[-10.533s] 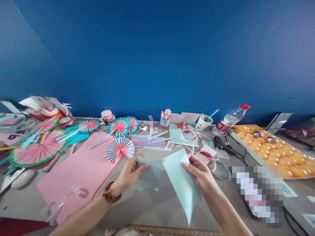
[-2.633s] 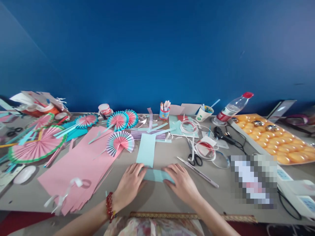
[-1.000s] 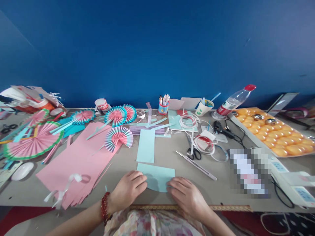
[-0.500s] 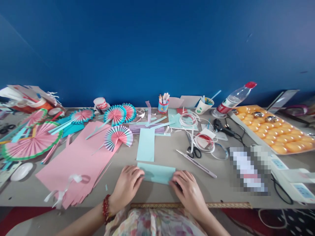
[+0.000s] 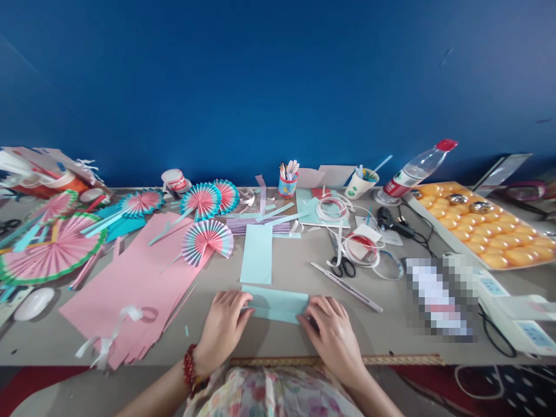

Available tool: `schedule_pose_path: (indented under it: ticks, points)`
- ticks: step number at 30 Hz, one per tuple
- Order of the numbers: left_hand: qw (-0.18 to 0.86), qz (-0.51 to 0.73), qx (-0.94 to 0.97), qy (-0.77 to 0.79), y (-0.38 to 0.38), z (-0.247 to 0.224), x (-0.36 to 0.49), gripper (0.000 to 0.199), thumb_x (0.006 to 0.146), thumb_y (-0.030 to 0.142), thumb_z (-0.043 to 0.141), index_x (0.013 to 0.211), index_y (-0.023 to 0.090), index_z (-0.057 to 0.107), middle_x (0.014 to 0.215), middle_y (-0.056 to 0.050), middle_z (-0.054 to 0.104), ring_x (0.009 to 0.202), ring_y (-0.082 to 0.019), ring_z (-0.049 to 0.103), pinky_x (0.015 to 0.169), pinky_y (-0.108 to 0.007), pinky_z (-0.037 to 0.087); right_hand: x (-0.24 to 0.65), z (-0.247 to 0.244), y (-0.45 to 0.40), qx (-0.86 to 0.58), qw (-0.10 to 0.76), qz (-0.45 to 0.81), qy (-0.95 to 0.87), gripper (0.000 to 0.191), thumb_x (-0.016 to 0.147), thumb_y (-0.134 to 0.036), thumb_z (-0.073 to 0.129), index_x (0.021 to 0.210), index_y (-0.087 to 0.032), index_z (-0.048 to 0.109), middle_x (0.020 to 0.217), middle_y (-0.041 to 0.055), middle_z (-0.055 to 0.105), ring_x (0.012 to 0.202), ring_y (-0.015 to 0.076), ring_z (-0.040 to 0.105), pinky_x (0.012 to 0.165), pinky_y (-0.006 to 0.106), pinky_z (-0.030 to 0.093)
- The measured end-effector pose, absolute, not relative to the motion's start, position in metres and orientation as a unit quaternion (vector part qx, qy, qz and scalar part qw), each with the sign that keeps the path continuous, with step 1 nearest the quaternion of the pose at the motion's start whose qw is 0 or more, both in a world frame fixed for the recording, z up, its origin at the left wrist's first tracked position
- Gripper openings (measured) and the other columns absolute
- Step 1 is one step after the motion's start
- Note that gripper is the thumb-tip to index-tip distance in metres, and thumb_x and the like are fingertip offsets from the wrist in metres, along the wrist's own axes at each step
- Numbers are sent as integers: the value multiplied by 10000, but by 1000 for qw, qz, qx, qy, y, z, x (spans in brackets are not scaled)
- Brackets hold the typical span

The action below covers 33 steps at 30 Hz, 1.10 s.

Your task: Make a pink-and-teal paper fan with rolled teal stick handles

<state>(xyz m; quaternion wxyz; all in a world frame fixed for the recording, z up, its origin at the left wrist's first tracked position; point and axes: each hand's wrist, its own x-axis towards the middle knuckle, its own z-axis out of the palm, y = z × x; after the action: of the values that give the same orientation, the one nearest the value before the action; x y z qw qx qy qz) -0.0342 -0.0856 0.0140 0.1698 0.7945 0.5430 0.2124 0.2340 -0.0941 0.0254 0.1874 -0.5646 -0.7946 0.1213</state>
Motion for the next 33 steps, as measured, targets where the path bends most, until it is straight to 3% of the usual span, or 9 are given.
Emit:
schedule_pose_path:
  ticks: [33]
  points:
    - [167, 207, 787, 557, -86, 11, -33, 282, 947, 178, 528, 1221, 217, 476, 852, -9, 631, 796, -201, 625, 807, -376, 411, 235, 25, -91, -574, 170, 127, -791, 217, 946, -290, 584, 750, -212, 533, 850, 26, 585, 819, 212, 511, 770, 350, 361]
